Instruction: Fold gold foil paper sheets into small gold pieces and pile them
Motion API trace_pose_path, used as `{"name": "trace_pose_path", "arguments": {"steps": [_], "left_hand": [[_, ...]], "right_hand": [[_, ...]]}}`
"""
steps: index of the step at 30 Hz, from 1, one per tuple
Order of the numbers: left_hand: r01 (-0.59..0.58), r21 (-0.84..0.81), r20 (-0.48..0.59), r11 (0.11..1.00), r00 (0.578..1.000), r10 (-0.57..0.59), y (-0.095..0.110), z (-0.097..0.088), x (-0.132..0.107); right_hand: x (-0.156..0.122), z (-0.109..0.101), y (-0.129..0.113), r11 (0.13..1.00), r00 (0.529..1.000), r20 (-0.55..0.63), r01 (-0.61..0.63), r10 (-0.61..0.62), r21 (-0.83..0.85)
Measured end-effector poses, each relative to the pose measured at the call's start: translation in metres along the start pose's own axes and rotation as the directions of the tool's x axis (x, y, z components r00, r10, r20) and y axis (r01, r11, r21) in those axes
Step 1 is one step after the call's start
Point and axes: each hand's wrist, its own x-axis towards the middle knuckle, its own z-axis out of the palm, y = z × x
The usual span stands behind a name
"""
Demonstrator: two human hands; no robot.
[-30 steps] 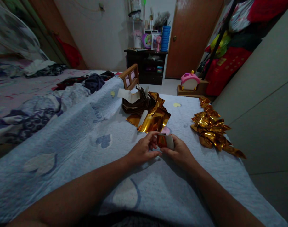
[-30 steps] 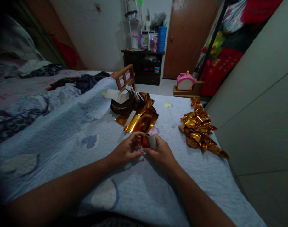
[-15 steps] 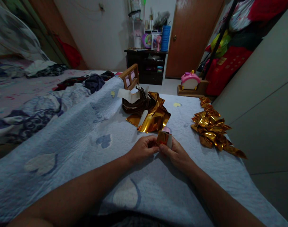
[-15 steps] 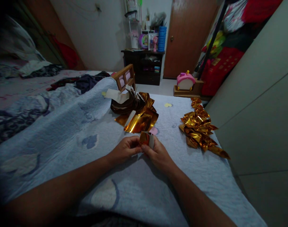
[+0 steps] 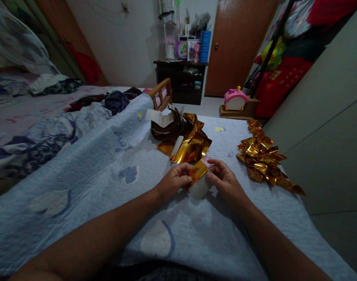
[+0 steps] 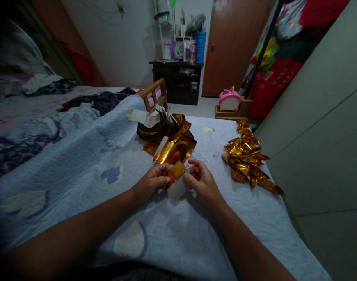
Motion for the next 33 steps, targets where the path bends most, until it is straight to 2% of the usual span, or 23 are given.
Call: {"name": "trace_pose_path", "arguments": {"steps": [4,7,9,11,16,21,27,33], "left_hand": [[-0.033,0.067,-0.038,0.997,0.999,0.035,0.000,0.000,0.001],[-0.047,0.144,-0.027,0.989,0.998,0.051,-0.004,-0.002,0.002],[-0.065,0.198,-0.014,0.978,0.997,0.069,-0.008,-0.004,0.002],[-0.099,0.292,-0.012,0.951,0.994,0.107,-0.010,-0.005,0.002],[-0.152,0.576,-0.008,0.803,0.982,0.191,-0.008,-0.003,-0.001],[-0.169,0.750,0.018,0.640,0.972,0.235,-0.004,0.001,-0.002],[-0.190,0.875,0.061,0.445,0.956,0.288,-0.007,0.000,-0.001],[-0.262,0.894,0.149,0.363,0.939,0.311,-0.012,-0.002,0.002]], "right_hand": [[0.000,-0.002,-0.003,0.998,0.999,-0.002,-0.038,0.038,-0.049],[0.000,-0.001,-0.001,0.990,0.997,-0.006,-0.075,0.074,-0.121],[0.000,-0.001,0.002,0.972,0.998,-0.032,-0.061,0.055,-0.225],[0.000,-0.001,0.004,0.927,0.998,-0.058,-0.008,-0.015,-0.376],[0.002,-0.004,0.007,0.737,0.990,-0.047,0.067,-0.133,-0.673],[0.005,-0.005,0.013,0.577,0.983,-0.015,0.097,-0.185,-0.811],[0.008,-0.004,0.017,0.505,0.984,0.010,0.100,-0.177,-0.857],[0.009,-0.001,0.018,0.468,0.985,-0.026,0.058,-0.172,-0.882]]}}
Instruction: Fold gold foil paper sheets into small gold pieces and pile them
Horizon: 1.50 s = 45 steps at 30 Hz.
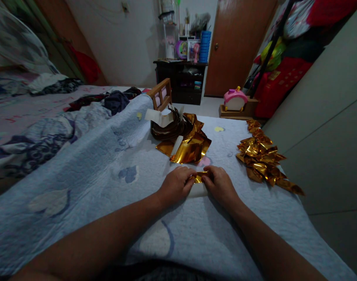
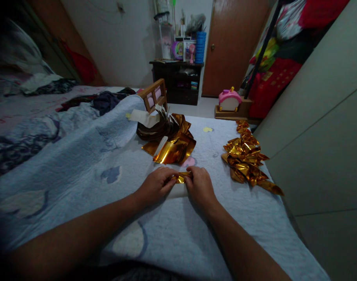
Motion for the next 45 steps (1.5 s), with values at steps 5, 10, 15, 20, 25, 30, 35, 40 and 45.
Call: {"name": "trace_pose_path", "arguments": {"steps": [5,10,15,20,25,30,35,40,45], "left_hand": [[-0.026,0.136,0.043,0.990,0.999,0.021,-0.001,0.001,-0.001],[-0.069,0.199,0.059,0.978,0.997,0.058,-0.002,0.003,-0.001],[-0.116,0.238,0.024,0.964,0.993,0.113,-0.005,0.008,0.000],[-0.191,0.313,0.065,0.930,0.982,0.180,-0.006,0.013,0.000],[-0.218,0.291,0.068,0.931,0.976,0.207,-0.005,0.015,-0.001],[-0.174,0.190,0.036,0.966,0.985,0.170,-0.005,0.015,0.001],[-0.163,0.130,0.039,0.978,0.987,0.159,-0.005,0.015,0.001],[-0.172,0.192,0.073,0.966,0.984,0.161,-0.007,0.016,-0.001],[-0.151,0.196,0.086,0.969,0.987,0.137,-0.005,0.015,-0.001]], "right_hand": [[0.002,0.000,-0.002,0.999,1.000,-0.004,-0.007,0.007,-0.043],[0.004,0.002,-0.003,0.998,1.000,-0.029,-0.008,0.006,-0.060],[0.003,0.005,-0.001,0.998,0.999,-0.035,0.019,-0.021,-0.064],[0.002,0.006,0.002,0.989,0.993,-0.046,0.102,-0.108,-0.107],[0.000,0.005,-0.003,0.963,0.980,-0.037,0.185,-0.195,-0.196],[-0.001,0.005,-0.005,0.937,0.966,-0.024,0.244,-0.258,-0.250],[-0.004,0.005,-0.002,0.947,0.961,0.004,0.272,-0.275,-0.171],[-0.007,-0.001,0.002,0.959,0.961,0.051,0.275,-0.272,-0.062],[-0.009,-0.007,0.004,0.965,0.961,0.097,0.263,-0.261,-0.012]]}}
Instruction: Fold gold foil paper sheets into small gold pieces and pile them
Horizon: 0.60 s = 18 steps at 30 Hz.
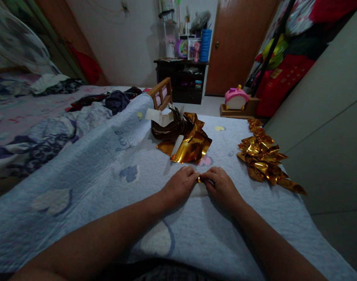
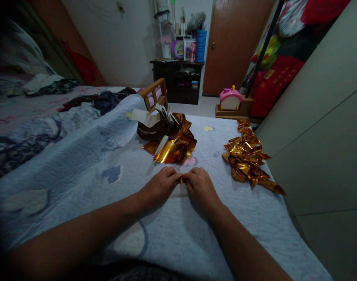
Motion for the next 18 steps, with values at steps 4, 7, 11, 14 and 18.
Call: {"name": "trace_pose_path", "arguments": {"steps": [4,7,11,14,18], "left_hand": [[0.015,0.008,0.020,1.000,1.000,-0.015,0.0014,-0.0011,0.0005],[-0.002,0.015,0.013,1.000,1.000,0.002,0.0003,0.0003,0.0005],[-0.001,0.036,0.014,0.999,1.000,0.001,-0.0014,0.0021,0.0008],[0.005,0.068,0.022,0.998,1.000,-0.006,-0.0007,0.0017,0.0009],[-0.003,0.150,0.049,0.989,0.999,-0.005,0.0021,0.0002,-0.0006]], "right_hand": [[-0.0006,0.0003,0.0019,1.000,1.000,-0.006,0.001,-0.001,0.006],[-0.0004,0.0025,0.0025,1.000,1.000,-0.019,0.015,-0.015,-0.014],[0.0003,0.0044,0.0024,0.996,0.997,-0.038,0.059,-0.061,-0.067],[0.0006,0.0046,0.0019,0.991,0.995,-0.044,0.083,-0.088,-0.104],[0.0006,0.0039,0.0006,0.986,0.995,-0.042,0.087,-0.094,-0.143]]}}
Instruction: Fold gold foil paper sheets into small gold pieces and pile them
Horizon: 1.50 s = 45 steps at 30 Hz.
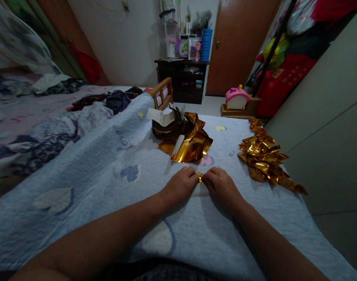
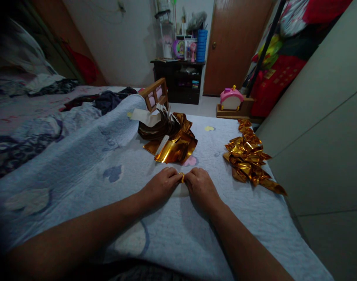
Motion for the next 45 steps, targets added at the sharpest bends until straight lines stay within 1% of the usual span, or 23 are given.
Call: {"name": "trace_pose_path", "arguments": {"steps": [3,5,11,14,20,24,35,41,45], "left_hand": [[-0.020,0.075,0.017,0.997,1.000,0.018,0.0014,-0.0014,-0.0016],[-0.039,0.097,0.017,0.995,0.999,0.037,0.0018,-0.0025,-0.0021],[-0.049,0.084,0.034,0.995,0.998,0.046,0.0015,-0.0046,-0.0015],[-0.047,0.083,0.014,0.995,0.999,0.046,0.0014,-0.0029,-0.0014],[-0.046,0.083,-0.003,0.995,0.999,0.046,0.0013,-0.0011,-0.0014],[-0.032,0.047,-0.012,0.998,0.999,0.033,0.0009,-0.0015,-0.0011],[-0.015,0.034,0.031,0.999,0.999,0.014,0.0038,-0.0073,-0.0007],[-0.009,0.043,0.013,0.999,1.000,0.009,0.0042,-0.0073,-0.0005],[-0.015,0.047,0.017,0.999,1.000,0.014,0.0039,-0.0080,-0.0004]], "right_hand": [[0.0001,-0.0003,-0.0011,1.000,1.000,-0.001,-0.011,0.011,0.000],[0.0000,0.0001,-0.0018,1.000,1.000,-0.014,-0.020,0.020,0.016],[-0.0006,0.0035,-0.0029,0.997,0.996,-0.053,-0.073,0.074,0.021],[-0.0004,0.0049,-0.0035,0.997,0.995,-0.066,-0.076,0.077,0.011],[-0.0002,0.0036,-0.0063,0.997,0.998,-0.067,-0.015,0.011,-0.069],[-0.0011,0.0011,-0.0067,0.998,0.999,-0.042,0.024,-0.026,-0.064],[-0.0018,0.0018,-0.0026,0.984,0.986,-0.066,0.146,-0.153,-0.101],[0.0000,-0.0015,-0.0060,0.974,0.984,-0.023,0.173,-0.179,-0.145],[0.0009,-0.0037,-0.0064,0.974,0.983,0.012,0.184,-0.184,-0.136]]}}
